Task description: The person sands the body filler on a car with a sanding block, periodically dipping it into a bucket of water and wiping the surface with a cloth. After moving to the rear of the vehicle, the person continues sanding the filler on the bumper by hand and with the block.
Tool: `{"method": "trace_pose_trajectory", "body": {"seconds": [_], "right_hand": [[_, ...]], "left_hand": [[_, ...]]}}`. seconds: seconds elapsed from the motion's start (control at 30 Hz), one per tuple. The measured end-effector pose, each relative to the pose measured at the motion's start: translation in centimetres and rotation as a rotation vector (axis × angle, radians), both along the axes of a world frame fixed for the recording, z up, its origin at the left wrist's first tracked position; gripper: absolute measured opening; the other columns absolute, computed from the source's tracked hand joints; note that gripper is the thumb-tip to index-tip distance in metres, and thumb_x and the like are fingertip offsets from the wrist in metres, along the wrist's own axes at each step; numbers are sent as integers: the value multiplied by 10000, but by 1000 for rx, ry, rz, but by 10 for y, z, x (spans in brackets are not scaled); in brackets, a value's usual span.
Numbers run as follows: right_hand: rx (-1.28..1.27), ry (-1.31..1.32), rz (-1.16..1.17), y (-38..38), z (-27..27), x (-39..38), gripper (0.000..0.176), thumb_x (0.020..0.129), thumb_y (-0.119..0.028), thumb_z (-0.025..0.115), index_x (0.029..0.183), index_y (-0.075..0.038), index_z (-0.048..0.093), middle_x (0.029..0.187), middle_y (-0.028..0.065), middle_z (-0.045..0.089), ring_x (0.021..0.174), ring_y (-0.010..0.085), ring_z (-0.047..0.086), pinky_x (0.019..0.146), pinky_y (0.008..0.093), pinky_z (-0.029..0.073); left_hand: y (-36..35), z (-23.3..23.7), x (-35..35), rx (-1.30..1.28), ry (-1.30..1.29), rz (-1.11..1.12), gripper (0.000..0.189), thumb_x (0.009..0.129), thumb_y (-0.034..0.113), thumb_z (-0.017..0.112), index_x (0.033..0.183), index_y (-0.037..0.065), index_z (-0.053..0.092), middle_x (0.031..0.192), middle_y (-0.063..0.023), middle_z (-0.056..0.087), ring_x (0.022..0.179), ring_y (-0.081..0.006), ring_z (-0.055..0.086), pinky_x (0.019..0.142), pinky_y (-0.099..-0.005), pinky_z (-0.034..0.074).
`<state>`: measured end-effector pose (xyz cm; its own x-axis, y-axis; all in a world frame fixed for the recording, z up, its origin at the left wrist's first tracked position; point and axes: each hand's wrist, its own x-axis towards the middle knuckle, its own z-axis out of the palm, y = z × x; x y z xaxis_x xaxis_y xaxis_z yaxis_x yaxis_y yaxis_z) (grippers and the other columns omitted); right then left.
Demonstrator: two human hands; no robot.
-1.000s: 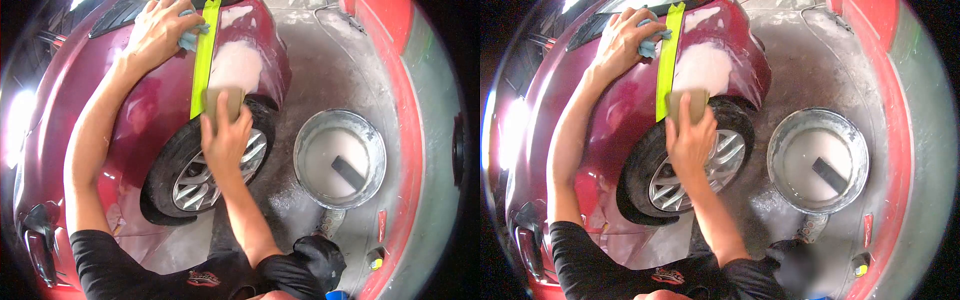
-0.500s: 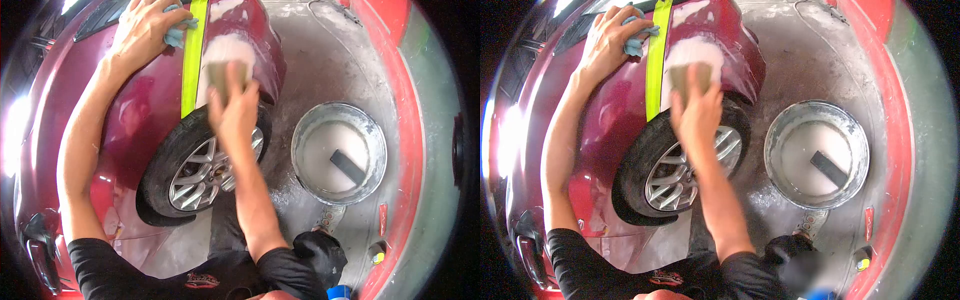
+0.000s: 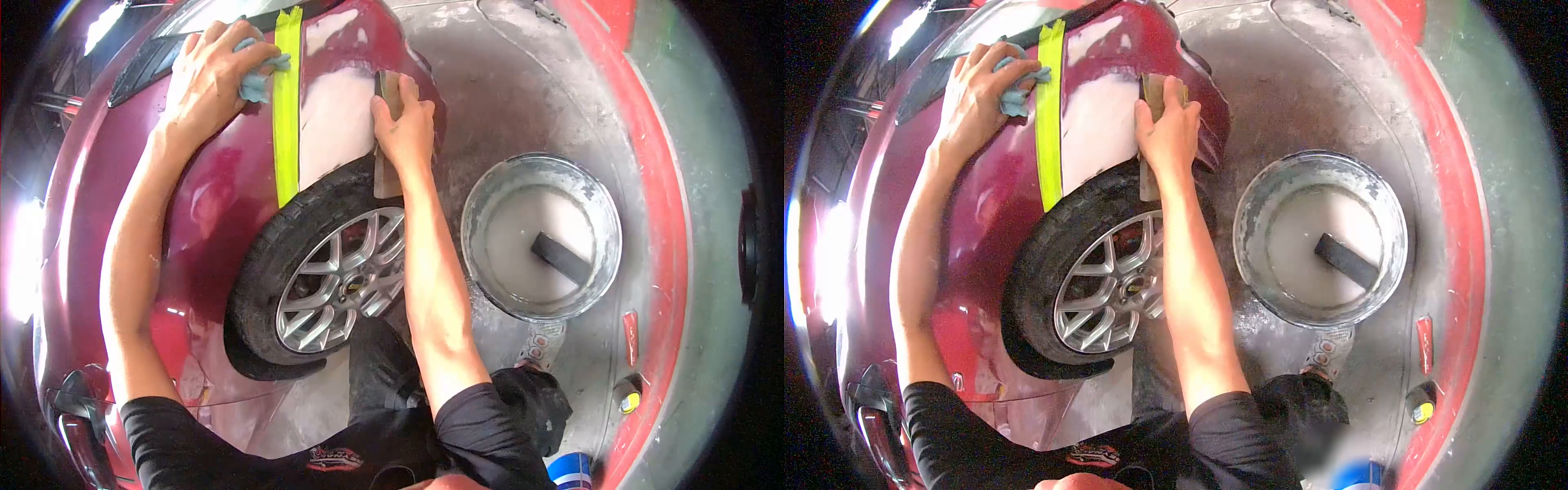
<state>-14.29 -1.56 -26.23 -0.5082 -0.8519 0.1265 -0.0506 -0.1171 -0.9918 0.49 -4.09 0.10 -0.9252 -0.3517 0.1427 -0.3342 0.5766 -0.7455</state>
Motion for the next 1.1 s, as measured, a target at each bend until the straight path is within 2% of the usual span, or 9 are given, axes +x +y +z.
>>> {"method": "trace_pose_trajectory", "body": {"seconds": [0.2,0.4,0.53,0.6,0.67,0.7,0.87,1.0,1.1], "right_hand": [[-165,186,-32,84,4,68,690,966,-348,685,1581,-107,489,1355,385,488,1161,544,576,983,589,513],[-64,34,17,-43,-27,-27,762,919,-437,729,1551,-69,514,1309,373,610,1204,505,608,1050,530,502],[-39,-139,-37,-15,-53,-35,710,924,-463,716,1465,-18,603,1298,352,665,1263,500,604,1109,508,469],[-110,-464,-47,35,-52,-22,741,984,-407,728,1506,77,525,1372,303,668,1310,342,633,1111,410,471],[-132,-767,-40,92,-35,-20,644,1029,-326,719,1490,88,545,1338,173,705,1224,184,640,1071,309,474],[-58,-771,-40,115,-26,-27,646,1028,-325,721,1496,82,543,1309,148,709,1169,167,645,1035,293,484],[-23,-734,-250,119,-31,-61,630,1042,-336,696,1525,35,535,1049,31,684,899,111,579,834,259,492],[-133,-860,-332,141,-10,-101,599,1053,-359,674,1524,-7,561,1075,30,700,935,121,593,859,278,493],[-138,-745,-431,161,-11,-130,573,1058,-333,669,1536,-37,560,1200,86,713,1013,152,626,918,298,500]], "left_hand": [[6,0,-8,29,2,25,289,870,177,769,1158,154,779,1132,-57,675,1106,-301,619,956,-451,473],[9,2,-10,73,0,23,287,858,173,786,1144,157,775,1126,-48,673,1105,-298,620,933,-452,472],[10,1,-10,105,25,59,269,859,209,811,1124,174,782,1125,-43,669,1118,-303,618,928,-469,474],[13,-5,-11,109,33,74,287,868,220,807,1150,177,775,1161,-49,661,1145,-317,605,940,-484,471],[19,-27,-17,141,80,59,317,867,218,802,1180,179,765,1198,-56,652,1178,-322,591,952,-492,470],[22,-40,-23,167,51,90,428,817,192,812,1239,187,739,1252,-68,637,1219,-329,568,974,-502,470],[2,-144,-70,76,-205,217,287,933,178,597,1184,135,728,1294,-92,634,1222,-289,559,978,-432,475],[-24,-241,-102,178,-318,178,274,911,161,633,1158,100,734,1231,-90,643,1183,-287,575,951,-423,475],[-15,-306,-116,340,-147,171,293,859,136,674,1145,129,737,1195,-97,640,1115,-309,594,925,-453,479]]}}
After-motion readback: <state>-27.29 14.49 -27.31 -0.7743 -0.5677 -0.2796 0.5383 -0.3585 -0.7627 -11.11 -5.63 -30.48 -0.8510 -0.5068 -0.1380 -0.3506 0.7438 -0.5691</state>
